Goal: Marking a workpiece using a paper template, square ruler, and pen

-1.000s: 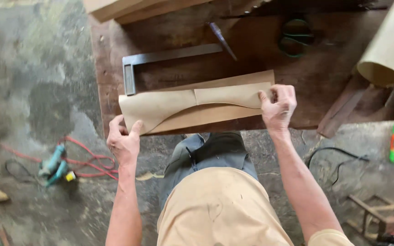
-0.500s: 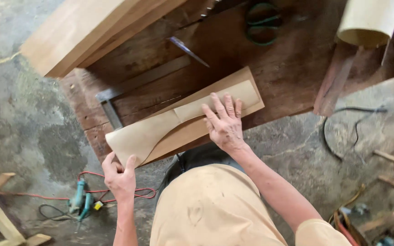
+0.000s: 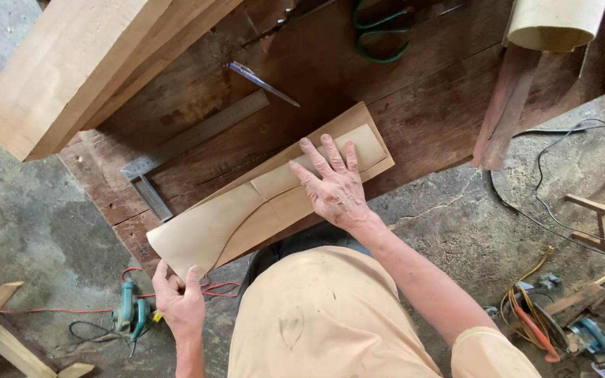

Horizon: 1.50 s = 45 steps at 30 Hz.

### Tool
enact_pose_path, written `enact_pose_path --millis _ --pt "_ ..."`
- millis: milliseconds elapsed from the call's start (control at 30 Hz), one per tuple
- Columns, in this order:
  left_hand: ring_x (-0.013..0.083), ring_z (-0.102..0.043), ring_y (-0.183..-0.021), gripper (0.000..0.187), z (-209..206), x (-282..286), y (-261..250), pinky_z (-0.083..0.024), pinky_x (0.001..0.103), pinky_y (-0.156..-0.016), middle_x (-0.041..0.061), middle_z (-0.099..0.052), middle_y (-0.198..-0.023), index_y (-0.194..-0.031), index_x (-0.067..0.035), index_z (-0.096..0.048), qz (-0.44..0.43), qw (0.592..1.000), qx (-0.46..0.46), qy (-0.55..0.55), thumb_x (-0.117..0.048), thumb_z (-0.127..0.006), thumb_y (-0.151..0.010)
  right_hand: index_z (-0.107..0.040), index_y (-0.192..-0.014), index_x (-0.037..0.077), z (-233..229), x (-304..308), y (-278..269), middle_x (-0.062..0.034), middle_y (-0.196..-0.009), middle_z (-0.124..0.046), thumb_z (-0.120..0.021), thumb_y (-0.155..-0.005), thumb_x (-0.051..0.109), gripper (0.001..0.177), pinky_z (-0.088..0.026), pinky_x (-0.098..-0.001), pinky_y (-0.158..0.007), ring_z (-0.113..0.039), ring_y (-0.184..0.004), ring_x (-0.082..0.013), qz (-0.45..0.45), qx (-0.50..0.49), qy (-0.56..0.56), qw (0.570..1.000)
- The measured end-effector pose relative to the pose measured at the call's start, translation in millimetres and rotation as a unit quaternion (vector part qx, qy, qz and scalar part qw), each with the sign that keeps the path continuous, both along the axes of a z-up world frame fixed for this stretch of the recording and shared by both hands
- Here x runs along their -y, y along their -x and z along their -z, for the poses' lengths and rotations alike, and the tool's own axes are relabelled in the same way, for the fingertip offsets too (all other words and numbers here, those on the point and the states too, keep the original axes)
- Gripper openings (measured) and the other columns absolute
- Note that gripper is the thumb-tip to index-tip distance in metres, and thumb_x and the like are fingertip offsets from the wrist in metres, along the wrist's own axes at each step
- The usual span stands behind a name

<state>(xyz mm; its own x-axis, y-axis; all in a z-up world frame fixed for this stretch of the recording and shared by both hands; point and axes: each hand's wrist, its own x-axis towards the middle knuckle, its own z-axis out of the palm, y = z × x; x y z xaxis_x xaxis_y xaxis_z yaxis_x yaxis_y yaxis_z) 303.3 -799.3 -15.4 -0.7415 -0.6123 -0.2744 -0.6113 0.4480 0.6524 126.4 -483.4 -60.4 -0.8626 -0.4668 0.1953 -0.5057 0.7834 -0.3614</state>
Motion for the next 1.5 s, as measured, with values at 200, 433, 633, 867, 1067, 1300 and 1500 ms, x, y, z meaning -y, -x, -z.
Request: enact_pose_path --millis 200,433,633,867,1067,1300,1500 --pt "0.0129 -0.034 -0.062 0.061 1.1 -0.9 -1.1 -0.04 0.03 -0.068 -0.001 -0.037 -0.063 -0.149 0.002 -0.051 0.005 1.0 0.015 0.027 -0.015 -0.072 -0.095 -0.061 -0.148 0.009 21.7 10.2 -15.8 -0.0145 -0.162 -0.04 -0.062 -0.083 -0.003 0.066 -0.016 -0.0593 -0.128 -0.028 -0.154 -0.0361 -0.046 0.003 0.048 0.998" --pt "0.0121 -0.029 -0.059 0.062 5.3 0.3 -4.0 -0.034 0.028 -0.061 -0.001 -0.031 -0.062 -0.151 0.004 -0.048 0.004 1.0 0.003 0.021 -0.01 -0.07 -0.095 -0.054 -0.151 0.014 16.7 20.6 -20.3 -0.0135 -0.164 -0.039 -0.066 -0.095 0.013 0.057 -0.022 -0.0661 -0.124 -0.038 -0.152 -0.0406 -0.066 0.053 -0.001 0.996" --pt "0.0097 -0.031 -0.058 0.062 -4.2 -5.1 1.6 -0.035 0.025 -0.062 -0.002 -0.036 -0.059 -0.152 0.003 -0.048 0.007 1.0 0.009 -0.001 -0.008 -0.069 -0.095 -0.061 -0.146 0.015 14.5 19.1 -4.1 -0.0102 -0.163 -0.04 -0.066 -0.091 0.005 0.056 -0.025 -0.0605 -0.125 -0.041 -0.151 -0.0376 -0.077 0.036 0.015 0.996" --pt "0.0114 -0.032 -0.061 0.061 0.8 -2.9 -1.7 -0.038 0.026 -0.067 -0.002 -0.034 -0.059 -0.151 0.003 -0.049 0.02 1.0 0.014 0.017 -0.01 -0.07 -0.095 -0.064 -0.141 0.014 10.4 18.4 3.7 -0.0098 -0.16 -0.045 -0.066 -0.092 0.005 0.051 -0.026 -0.0608 -0.124 -0.044 -0.149 -0.038 -0.079 0.028 0.035 0.996" --pt "0.0159 -0.059 -0.087 0.06 -0.4 -0.1 1.4 -0.048 0.033 -0.083 0.007 -0.068 -0.095 -0.147 0.0 -0.057 0.009 0.999 0.022 0.035 -0.011 -0.073 -0.09 -0.068 -0.137 0.006 6.8 13.1 5.4 -0.0167 -0.155 -0.051 -0.067 -0.102 0.02 0.038 -0.024 -0.0552 -0.125 -0.042 -0.148 -0.0384 -0.044 0.004 0.064 0.997" --pt "0.0143 -0.056 -0.055 0.058 27.8 14.4 -19.7 -0.045 0.029 -0.054 0.008 -0.06 -0.059 -0.151 -0.009 -0.053 0.005 0.999 -0.028 -0.023 -0.016 -0.073 -0.096 -0.072 -0.137 0.013 17.4 -0.7 5.1 -0.0098 -0.162 -0.047 -0.069 -0.101 0.047 0.049 -0.011 -0.0448 -0.128 -0.03 -0.155 -0.0297 0.044 -0.051 0.04 0.997" --pt "0.0165 -0.061 -0.059 0.063 8.5 10.8 -5.2 -0.05 0.034 -0.057 0.011 -0.07 -0.069 -0.15 -0.015 -0.056 -0.031 0.998 -0.001 -0.049 -0.014 -0.077 -0.091 -0.077 -0.134 0.015 26.5 -3.6 4.3 -0.0079 -0.164 -0.048 -0.077 -0.099 0.042 0.044 -0.008 -0.04 -0.13 -0.03 -0.156 -0.0271 0.054 -0.052 0.014 0.997"
